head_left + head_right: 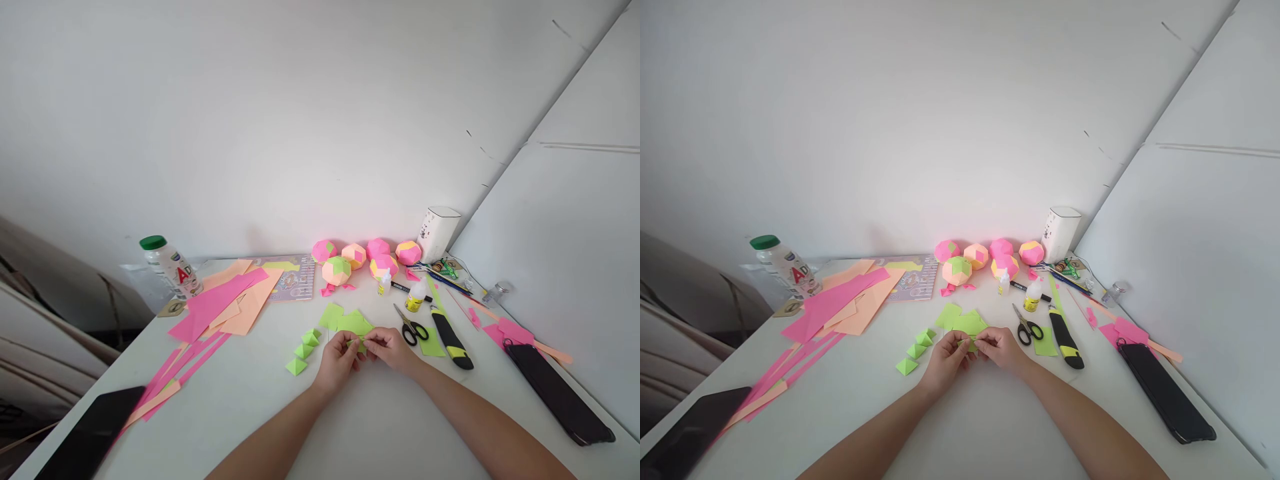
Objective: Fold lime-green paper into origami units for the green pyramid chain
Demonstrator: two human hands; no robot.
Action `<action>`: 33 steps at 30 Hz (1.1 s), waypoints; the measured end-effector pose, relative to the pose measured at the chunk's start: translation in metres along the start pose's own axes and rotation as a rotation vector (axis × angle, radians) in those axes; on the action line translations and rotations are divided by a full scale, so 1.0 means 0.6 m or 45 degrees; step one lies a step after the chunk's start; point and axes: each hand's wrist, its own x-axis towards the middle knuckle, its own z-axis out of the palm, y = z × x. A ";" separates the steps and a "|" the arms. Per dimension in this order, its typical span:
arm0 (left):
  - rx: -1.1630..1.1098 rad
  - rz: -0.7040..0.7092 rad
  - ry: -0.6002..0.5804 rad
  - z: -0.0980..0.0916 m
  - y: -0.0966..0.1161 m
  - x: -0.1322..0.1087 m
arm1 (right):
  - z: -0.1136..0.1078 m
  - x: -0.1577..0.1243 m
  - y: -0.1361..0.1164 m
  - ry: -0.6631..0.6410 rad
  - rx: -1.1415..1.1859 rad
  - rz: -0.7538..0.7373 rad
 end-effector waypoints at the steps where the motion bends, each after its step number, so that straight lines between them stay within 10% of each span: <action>1: 0.001 -0.004 0.002 0.000 0.001 0.000 | 0.000 0.000 0.000 -0.002 -0.006 -0.001; 33: 0.102 -0.038 -0.005 -0.001 -0.002 -0.001 | -0.001 0.000 -0.004 -0.016 -0.145 -0.017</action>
